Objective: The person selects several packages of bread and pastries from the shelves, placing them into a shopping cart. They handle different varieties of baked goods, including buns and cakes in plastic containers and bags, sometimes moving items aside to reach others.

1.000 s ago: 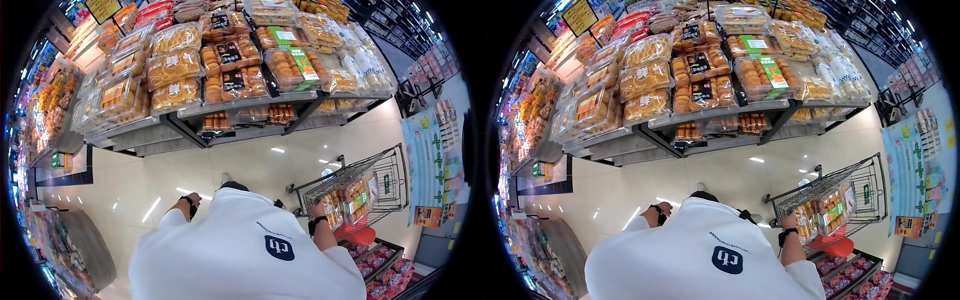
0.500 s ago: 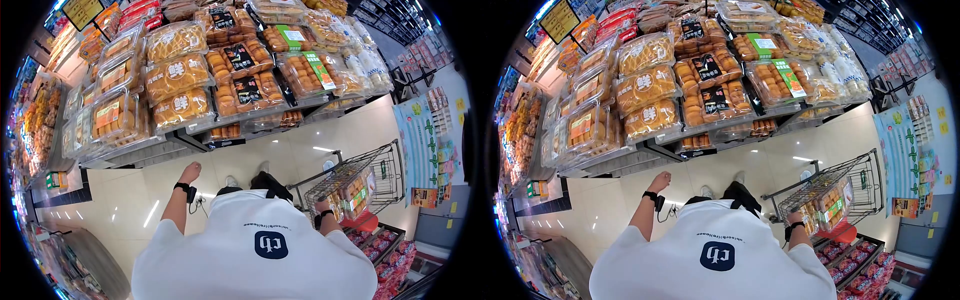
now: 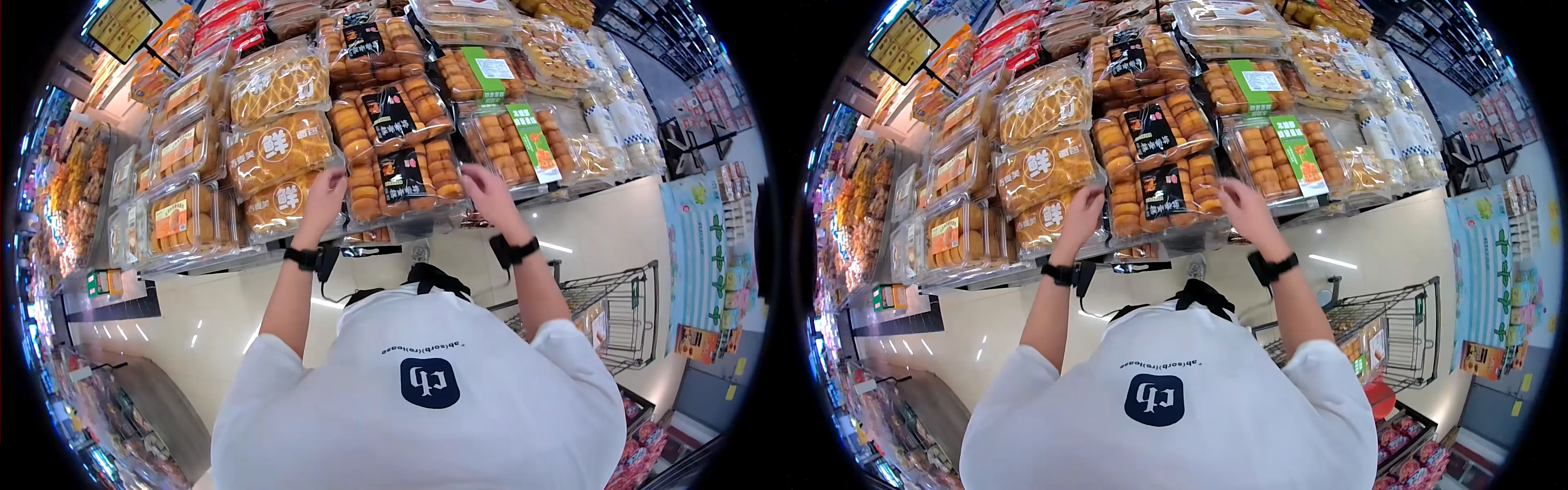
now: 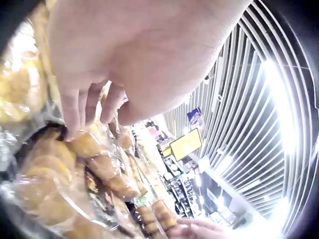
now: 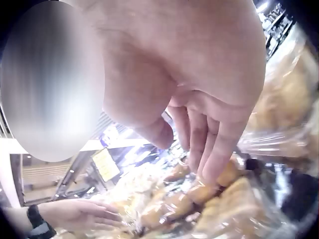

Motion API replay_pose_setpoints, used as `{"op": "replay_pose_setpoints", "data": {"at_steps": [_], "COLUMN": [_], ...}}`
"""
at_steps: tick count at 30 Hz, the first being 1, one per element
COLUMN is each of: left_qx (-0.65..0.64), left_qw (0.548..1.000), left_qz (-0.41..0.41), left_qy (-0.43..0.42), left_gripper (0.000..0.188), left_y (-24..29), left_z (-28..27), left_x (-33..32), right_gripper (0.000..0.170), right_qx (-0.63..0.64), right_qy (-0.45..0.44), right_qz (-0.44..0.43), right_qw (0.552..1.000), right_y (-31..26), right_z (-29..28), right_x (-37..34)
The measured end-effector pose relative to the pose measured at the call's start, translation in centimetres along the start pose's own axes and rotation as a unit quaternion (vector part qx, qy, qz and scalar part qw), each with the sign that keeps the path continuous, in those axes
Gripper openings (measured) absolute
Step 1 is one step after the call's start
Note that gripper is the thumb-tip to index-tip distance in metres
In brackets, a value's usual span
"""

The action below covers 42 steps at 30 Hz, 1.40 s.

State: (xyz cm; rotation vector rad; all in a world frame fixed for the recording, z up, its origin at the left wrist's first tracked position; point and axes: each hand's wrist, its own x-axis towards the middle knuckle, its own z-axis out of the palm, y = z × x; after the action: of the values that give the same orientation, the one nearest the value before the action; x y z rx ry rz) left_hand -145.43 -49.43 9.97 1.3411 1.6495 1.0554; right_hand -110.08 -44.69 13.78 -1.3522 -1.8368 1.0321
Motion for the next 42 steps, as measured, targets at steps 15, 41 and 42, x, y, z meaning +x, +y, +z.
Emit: {"op": "replay_pose_setpoints", "data": {"at_steps": [15, 41, 42], "left_qx": [0.276, -0.073, -0.184], "left_qw": [0.949, 0.971, 0.975], "left_qz": [-0.147, 0.070, 0.034], "left_qy": [0.030, 0.216, 0.120], "left_gripper": [0.071, 0.072, 0.064], "left_y": [4.2, 4.3, 4.0], "left_z": [4.9, 4.6, 4.1], "left_x": [10.7, 9.1, 9.3], "right_gripper": [0.083, 0.073, 0.066], "right_qx": [-0.226, 0.101, 0.168], "right_qy": [-0.070, 0.101, 0.094], "right_qz": [0.252, -0.005, 0.000], "right_qw": [0.938, 0.990, 0.981], "right_y": [3.1, -12.6, -13.9], "right_z": [7.2, -1.6, -2.3], "right_x": [23.9, 10.8, 8.9]}}
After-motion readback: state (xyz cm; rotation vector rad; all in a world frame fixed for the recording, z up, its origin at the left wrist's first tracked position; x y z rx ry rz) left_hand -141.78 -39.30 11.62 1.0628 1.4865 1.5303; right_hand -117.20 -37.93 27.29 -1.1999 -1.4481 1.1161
